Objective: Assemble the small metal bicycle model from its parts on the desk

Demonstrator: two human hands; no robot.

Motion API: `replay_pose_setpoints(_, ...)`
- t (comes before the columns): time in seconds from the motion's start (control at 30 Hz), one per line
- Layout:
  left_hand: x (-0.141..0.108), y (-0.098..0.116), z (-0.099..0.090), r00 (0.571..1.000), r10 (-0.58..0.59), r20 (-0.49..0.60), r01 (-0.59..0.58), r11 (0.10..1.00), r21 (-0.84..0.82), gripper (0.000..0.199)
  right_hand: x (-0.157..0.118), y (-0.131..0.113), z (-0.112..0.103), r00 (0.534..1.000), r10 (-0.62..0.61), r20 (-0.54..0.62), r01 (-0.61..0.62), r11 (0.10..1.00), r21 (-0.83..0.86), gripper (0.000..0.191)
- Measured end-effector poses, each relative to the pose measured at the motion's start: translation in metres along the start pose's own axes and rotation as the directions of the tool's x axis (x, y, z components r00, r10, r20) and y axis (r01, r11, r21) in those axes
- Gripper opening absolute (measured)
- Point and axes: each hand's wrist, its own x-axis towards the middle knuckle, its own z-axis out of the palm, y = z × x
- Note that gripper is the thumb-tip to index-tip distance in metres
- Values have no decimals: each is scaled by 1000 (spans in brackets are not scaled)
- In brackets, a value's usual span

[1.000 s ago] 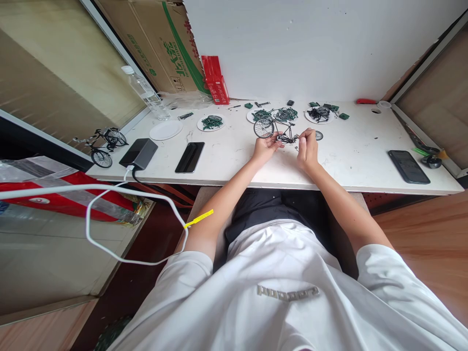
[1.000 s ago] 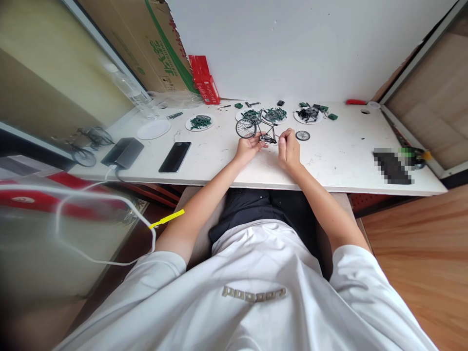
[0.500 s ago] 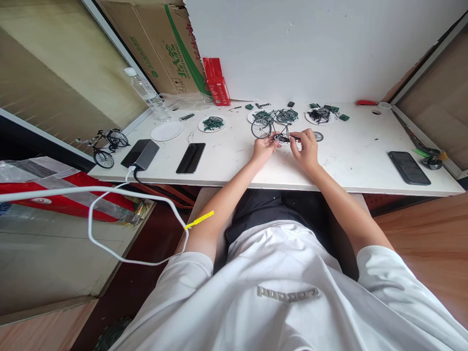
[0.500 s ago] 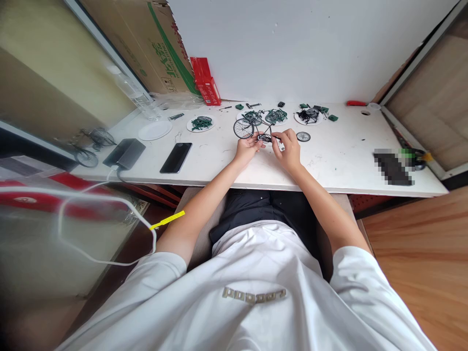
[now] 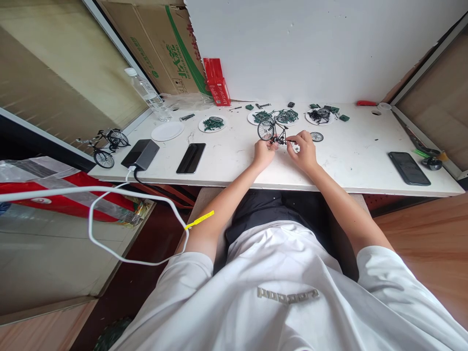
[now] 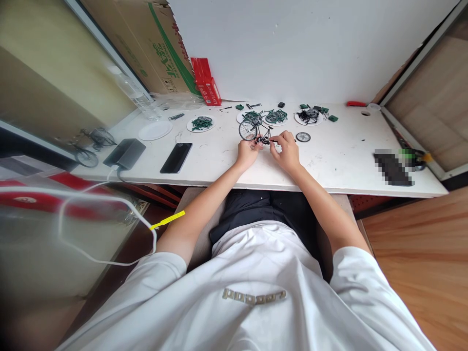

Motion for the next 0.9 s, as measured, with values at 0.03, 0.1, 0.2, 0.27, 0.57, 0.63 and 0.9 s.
replay_pose_setpoints(0.03,0,0,0,1000,-12,-20,12,1000,13,22,0,0,0,1000,1,1,-1,1000,-2,28)
replay_pose_setpoints(0.1,0,0,1,998,-24,-56,26,999,36,20,0,0,0,1000,-1,6,1,1000,-9,27)
replay_pose_setpoints(0.2,-1,0,1,998,-3,-57,6,998,62,17,-1,1,1,1000,-7,23,7,1000,-23,25)
replay_pose_setpoints(0.27,-1,1,1,999,-2,-49,7,995,103,14,-1,2,1,999,-8,31,9,999,-33,25)
replay_pose_setpoints(0.57,-7,14,-2,999,50,-3,-49,987,155,33,-1,5,2,998,9,57,-4,996,-85,24)
replay_pose_setpoints(0.63,-8,16,-2,998,68,4,-67,984,168,33,-1,5,2,998,2,59,4,996,-92,24)
replay_pose_setpoints(0.9,-7,12,-5,996,88,-30,-79,970,232,27,-1,4,3,995,-31,98,43,991,-124,30)
